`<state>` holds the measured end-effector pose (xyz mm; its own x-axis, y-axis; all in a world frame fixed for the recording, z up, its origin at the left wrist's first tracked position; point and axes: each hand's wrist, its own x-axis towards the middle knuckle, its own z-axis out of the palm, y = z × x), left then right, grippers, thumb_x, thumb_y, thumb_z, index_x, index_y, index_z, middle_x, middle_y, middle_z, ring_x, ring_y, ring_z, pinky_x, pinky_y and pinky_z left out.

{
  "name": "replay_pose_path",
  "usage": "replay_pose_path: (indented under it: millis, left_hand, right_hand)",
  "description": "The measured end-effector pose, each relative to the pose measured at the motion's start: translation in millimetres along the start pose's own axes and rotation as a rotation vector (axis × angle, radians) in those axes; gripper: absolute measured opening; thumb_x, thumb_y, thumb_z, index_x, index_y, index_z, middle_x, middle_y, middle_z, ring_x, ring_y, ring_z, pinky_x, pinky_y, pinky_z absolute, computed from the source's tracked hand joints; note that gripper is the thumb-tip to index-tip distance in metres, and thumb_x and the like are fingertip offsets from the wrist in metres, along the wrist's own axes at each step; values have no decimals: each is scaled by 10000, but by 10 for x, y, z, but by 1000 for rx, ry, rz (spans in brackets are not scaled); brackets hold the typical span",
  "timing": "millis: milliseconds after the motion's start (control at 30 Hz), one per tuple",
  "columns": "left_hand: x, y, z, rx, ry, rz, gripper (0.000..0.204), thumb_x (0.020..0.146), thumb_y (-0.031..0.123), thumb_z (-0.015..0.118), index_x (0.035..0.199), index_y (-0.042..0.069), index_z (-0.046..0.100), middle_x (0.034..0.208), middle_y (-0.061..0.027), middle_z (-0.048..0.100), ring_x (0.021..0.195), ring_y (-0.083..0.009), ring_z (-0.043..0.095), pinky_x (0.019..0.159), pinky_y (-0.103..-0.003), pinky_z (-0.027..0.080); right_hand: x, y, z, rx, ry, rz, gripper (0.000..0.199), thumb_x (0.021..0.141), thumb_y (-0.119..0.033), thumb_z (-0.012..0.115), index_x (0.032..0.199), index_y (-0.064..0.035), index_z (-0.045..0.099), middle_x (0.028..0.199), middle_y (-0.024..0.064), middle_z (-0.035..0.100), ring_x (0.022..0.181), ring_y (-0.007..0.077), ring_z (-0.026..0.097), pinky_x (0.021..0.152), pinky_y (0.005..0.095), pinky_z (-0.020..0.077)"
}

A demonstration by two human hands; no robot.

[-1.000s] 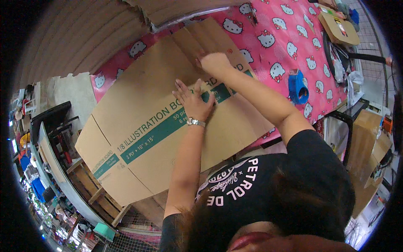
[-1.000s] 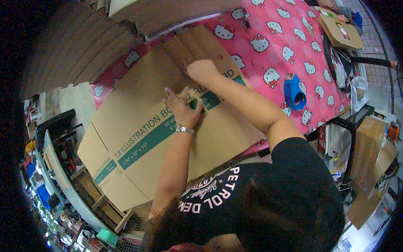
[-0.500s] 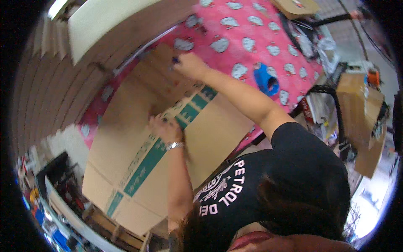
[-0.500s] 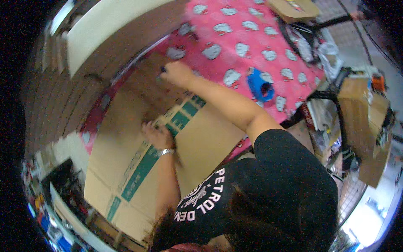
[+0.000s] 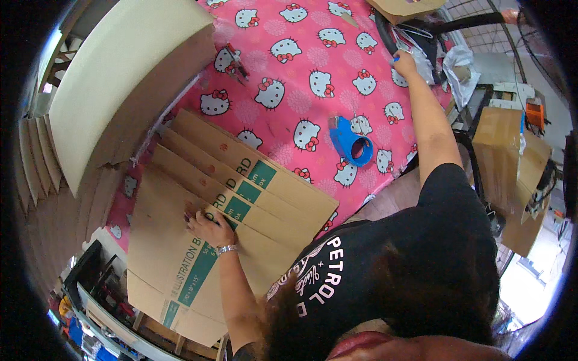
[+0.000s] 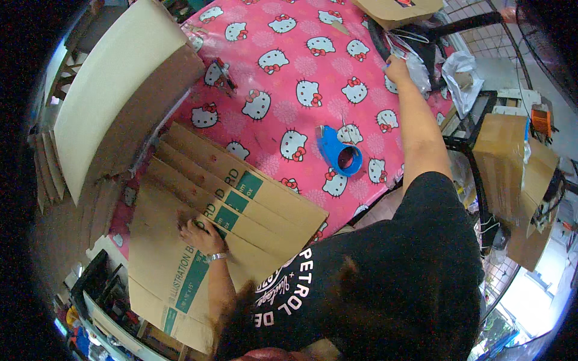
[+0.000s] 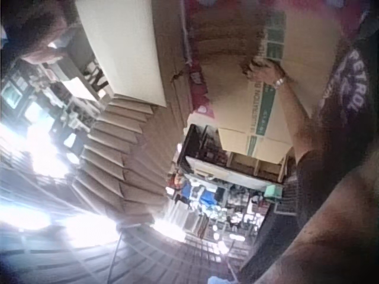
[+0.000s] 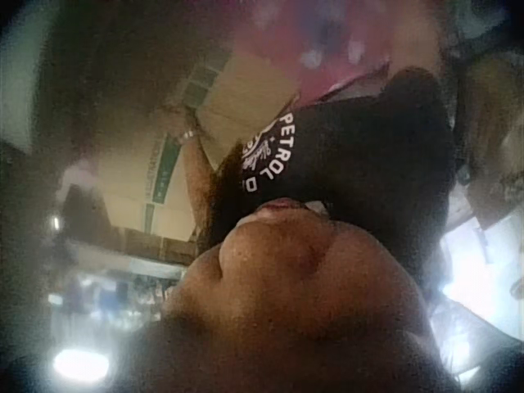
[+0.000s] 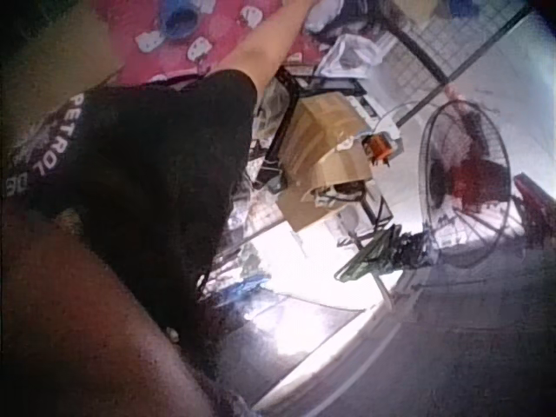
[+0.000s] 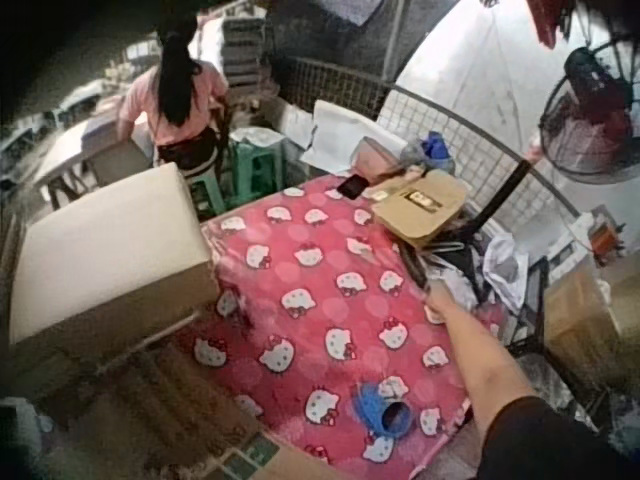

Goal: The person picks up a wooden pallet, folds a cardboard box, and marks it with a marker. They then tape the box shut after placing a stack of boards inside.

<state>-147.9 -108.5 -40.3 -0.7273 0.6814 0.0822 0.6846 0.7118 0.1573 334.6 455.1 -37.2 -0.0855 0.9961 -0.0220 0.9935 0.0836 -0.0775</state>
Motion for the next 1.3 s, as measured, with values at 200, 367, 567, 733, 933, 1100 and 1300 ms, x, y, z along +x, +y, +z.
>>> replay_pose_path:
  millis: [200,367,567,733,933,1100,1300]
  left_hand:
    - [-54,-101,45,25,34,0,500,822,375,529,1157,8,478,1283,-270,408,1253,-432,311,1078,-564,156]
    - [100,61,-88,-25,-9,21,483,815,360,547,1149,19,477,1260,-275,424,1256,-437,316,1089,-557,150]
    - [39,-24,-25,-20,56,10,474,792,379,558,1115,38,497,1228,-262,443,1225,-434,347,1073,-575,173]
    - [9,3,-63,-40,-35,-72,489,767,368,578,1131,49,516,1251,-240,436,1265,-419,308,1091,-565,129]
    - [14,-26,-124,-103,-93,-109,529,760,399,576,1158,52,538,1305,-259,414,1332,-408,236,1111,-568,35]
    - [28,-38,-112,-105,-70,-70,536,797,405,539,1192,44,502,1298,-271,423,1290,-431,295,1107,-566,58]
    - [9,-87,-78,-116,11,-33,538,823,420,491,1191,29,537,1293,-287,425,1298,-435,282,1101,-579,39]
  right_hand:
    - [-248,-727,-247,-441,90,68,372,778,-267,612,1105,-90,590,1054,208,608,1019,363,571,851,447,463]
    - [-493,-2012,128,387,213,-445,394,797,-348,620,1047,-43,625,1002,171,629,960,314,596,806,426,472]
    - [-680,-4001,638,465,-141,-486,479,791,-449,643,932,9,632,878,212,649,817,377,622,698,431,485]
    - [-737,-4122,605,451,-503,-595,320,840,-294,619,974,-3,607,763,159,631,650,250,617,583,349,484]
    - [-2591,-4480,360,1681,-1057,80,195,859,-141,601,1021,-33,595,855,92,618,725,180,595,602,330,492]
    - [-3490,-5168,519,1573,-1136,-365,191,774,-81,683,928,-60,573,847,54,610,759,180,602,642,303,492]
    - [-3575,-5371,733,1293,-666,-1044,151,701,-70,687,795,-62,568,755,40,587,655,150,560,597,290,450]
